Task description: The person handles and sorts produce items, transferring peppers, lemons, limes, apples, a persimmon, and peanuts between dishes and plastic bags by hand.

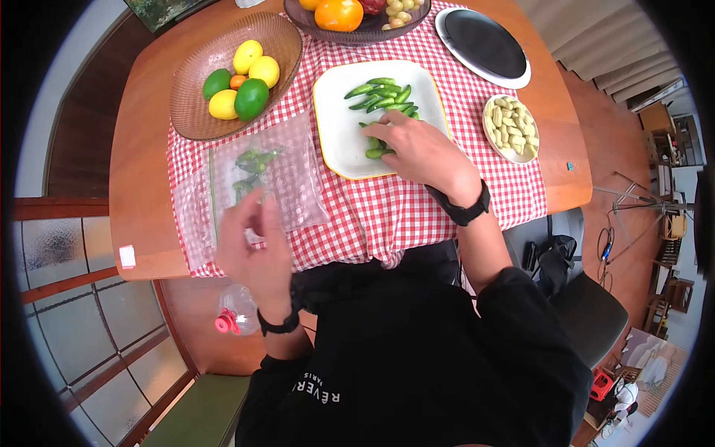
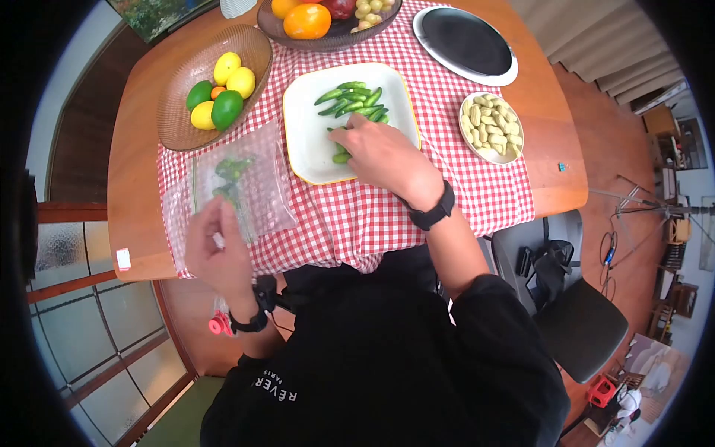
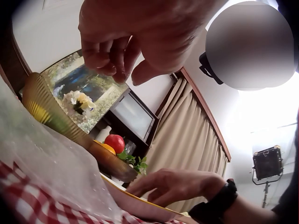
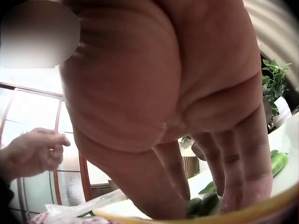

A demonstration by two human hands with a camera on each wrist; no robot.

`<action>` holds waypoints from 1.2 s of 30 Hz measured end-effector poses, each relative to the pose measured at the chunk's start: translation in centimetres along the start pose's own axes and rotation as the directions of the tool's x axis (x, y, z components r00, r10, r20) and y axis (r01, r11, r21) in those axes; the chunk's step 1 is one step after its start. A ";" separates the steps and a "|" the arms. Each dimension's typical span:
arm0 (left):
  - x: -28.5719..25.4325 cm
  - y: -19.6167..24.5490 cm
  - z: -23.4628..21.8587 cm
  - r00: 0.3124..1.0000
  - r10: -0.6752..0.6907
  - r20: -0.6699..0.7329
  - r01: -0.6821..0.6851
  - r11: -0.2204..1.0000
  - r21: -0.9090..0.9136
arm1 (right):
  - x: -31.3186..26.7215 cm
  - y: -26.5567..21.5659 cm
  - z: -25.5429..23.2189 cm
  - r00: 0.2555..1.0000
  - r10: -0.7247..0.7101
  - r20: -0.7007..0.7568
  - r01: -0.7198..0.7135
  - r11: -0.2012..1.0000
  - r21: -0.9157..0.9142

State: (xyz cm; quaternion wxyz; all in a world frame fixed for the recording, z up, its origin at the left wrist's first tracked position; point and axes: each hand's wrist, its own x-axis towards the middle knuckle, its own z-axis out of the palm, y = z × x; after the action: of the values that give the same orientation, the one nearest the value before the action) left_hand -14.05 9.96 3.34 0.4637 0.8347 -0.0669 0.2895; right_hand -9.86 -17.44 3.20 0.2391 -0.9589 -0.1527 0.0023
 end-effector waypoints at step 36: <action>-0.6 -1.5 3.4 0.983 0.120 0.142 -0.138 0.982 0.128 | -1.4 2.4 -2.3 0.921 0.293 -0.258 -0.216 0.933 0.289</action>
State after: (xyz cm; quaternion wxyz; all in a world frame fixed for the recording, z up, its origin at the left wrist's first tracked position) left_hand -12.59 7.96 0.53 0.3800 0.8759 -0.1319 0.2664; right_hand -10.34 -20.95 4.04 0.3779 -0.9213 0.0132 -0.0907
